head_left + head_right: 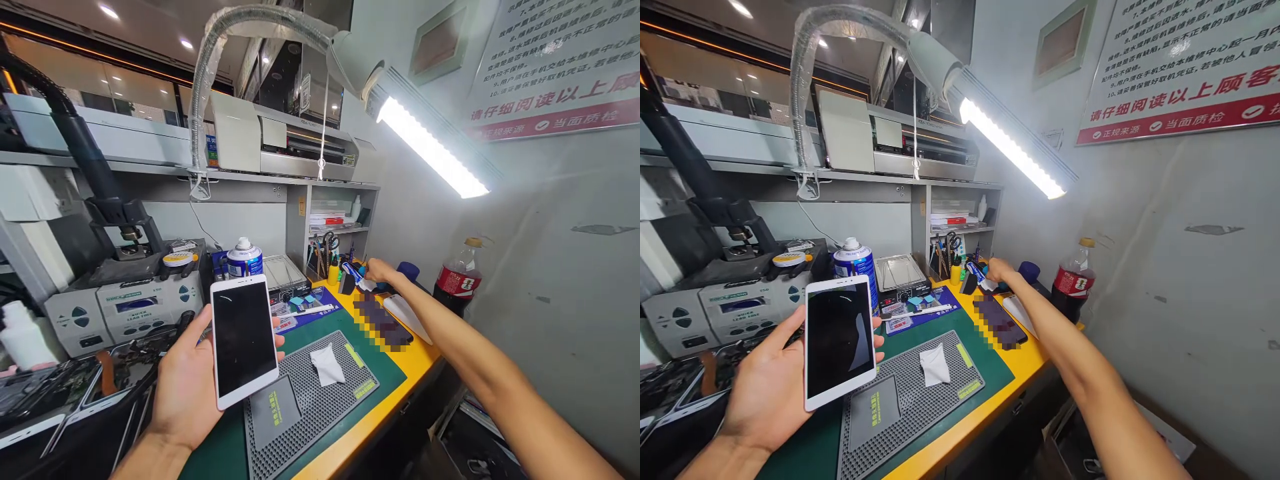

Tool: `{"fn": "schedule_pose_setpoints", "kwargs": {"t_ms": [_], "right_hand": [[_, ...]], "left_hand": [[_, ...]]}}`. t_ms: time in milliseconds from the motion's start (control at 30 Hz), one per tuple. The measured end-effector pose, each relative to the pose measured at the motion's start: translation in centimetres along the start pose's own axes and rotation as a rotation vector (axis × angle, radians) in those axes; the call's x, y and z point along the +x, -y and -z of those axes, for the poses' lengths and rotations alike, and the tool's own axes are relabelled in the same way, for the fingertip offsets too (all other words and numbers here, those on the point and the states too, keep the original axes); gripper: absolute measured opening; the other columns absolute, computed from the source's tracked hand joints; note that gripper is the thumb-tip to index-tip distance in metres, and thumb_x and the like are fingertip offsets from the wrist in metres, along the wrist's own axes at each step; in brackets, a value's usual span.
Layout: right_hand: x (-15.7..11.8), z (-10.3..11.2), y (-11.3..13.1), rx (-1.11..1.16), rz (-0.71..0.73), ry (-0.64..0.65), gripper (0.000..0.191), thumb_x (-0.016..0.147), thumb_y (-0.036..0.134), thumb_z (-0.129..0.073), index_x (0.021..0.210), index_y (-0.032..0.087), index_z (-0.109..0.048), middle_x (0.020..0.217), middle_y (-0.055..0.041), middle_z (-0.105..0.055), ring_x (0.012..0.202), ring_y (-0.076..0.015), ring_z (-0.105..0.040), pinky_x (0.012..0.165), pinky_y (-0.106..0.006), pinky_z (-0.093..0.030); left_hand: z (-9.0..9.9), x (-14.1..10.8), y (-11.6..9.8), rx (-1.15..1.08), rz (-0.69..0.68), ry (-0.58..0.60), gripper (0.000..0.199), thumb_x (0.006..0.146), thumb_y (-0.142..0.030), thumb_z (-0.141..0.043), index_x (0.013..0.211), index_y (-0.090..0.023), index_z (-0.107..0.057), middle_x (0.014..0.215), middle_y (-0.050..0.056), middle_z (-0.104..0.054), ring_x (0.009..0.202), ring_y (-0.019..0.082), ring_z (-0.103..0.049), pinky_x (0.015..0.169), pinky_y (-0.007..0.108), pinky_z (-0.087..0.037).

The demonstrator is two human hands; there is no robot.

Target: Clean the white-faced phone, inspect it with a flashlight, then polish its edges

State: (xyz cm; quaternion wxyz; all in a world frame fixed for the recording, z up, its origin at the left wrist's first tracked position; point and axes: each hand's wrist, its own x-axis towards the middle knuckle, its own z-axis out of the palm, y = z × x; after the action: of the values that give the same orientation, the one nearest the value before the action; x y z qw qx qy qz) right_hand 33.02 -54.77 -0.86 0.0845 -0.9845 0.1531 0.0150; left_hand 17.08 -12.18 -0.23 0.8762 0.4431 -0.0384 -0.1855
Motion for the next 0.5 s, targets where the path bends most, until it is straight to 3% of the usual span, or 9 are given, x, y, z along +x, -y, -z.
{"fn": "schedule_pose_setpoints", "kwargs": {"t_ms": [300, 500], "right_hand": [[1.0, -0.1, 1.0, -0.212, -0.004, 0.045, 0.031, 0.098, 0.032, -0.063, 0.124, 0.016, -0.061, 0.125, -0.0107, -0.062, 0.106, -0.0235, -0.065, 0.089, -0.043, -0.056], [1.3, 0.6, 1.4, -0.254, -0.036, -0.047, 0.033, 0.097, 0.033, -0.064, 0.125, 0.015, -0.061, 0.125, -0.0113, -0.062, 0.107, -0.0246, -0.065, 0.090, -0.043, -0.056]], "left_hand": [[-0.1, 0.0, -0.2, -0.014, 0.005, -0.003, 0.060, 0.099, -0.045, -0.036, 0.132, -0.001, -0.060, 0.119, 0.031, -0.069, 0.104, 0.050, -0.068, 0.092, 0.072, -0.048], [0.0, -0.1, -0.2, -0.042, 0.043, -0.004, 0.060, 0.098, -0.045, -0.035, 0.130, -0.002, -0.062, 0.122, 0.031, -0.067, 0.105, 0.051, -0.067, 0.093, 0.071, -0.049]]}}
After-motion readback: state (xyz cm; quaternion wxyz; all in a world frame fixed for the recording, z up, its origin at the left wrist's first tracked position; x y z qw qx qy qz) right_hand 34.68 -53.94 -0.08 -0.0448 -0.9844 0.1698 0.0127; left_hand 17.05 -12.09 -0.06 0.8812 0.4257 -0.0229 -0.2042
